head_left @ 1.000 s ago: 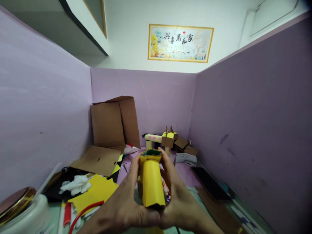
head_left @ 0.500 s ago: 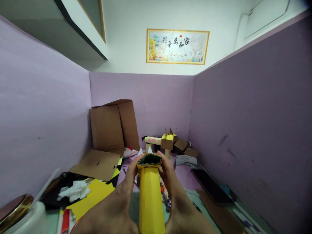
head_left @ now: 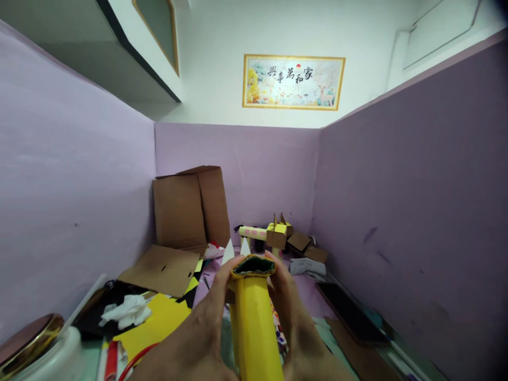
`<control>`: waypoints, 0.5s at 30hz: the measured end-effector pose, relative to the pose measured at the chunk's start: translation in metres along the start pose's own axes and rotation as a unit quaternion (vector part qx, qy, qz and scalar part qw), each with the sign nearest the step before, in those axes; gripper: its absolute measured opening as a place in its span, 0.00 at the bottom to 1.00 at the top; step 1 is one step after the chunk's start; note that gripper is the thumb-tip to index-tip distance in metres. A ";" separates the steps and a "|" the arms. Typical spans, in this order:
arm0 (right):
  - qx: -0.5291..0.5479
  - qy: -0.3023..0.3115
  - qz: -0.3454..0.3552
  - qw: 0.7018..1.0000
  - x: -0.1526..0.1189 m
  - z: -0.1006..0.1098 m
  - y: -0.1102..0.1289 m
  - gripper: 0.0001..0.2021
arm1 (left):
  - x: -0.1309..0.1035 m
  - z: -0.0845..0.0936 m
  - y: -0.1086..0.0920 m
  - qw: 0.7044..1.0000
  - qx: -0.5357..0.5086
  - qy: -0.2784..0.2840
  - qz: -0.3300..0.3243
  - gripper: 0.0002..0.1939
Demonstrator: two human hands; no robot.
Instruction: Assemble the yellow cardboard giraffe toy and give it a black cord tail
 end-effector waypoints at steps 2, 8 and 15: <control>0.016 -0.018 -0.012 1.000 0.004 -0.001 -0.007 0.32 | -0.007 -0.003 -0.010 1.000 0.003 -0.005 -0.010 0.31; 0.110 -0.003 -0.011 0.994 -0.011 0.000 -0.018 0.31 | -0.018 -0.007 -0.015 0.999 -0.008 0.003 -0.050 0.33; 0.178 -0.004 -0.024 0.984 -0.023 -0.008 0.008 0.33 | 0.000 -0.007 0.000 0.998 -0.053 0.014 -0.004 0.41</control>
Point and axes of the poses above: each hand's wrist, its own x-axis towards the middle knuckle, its own z-axis out of the back of the hand, y = z × x, the point moved 1 cm from there along x, towards the middle knuckle, and after that the axes turned 7 degrees about -z, right-handed, at the moved point
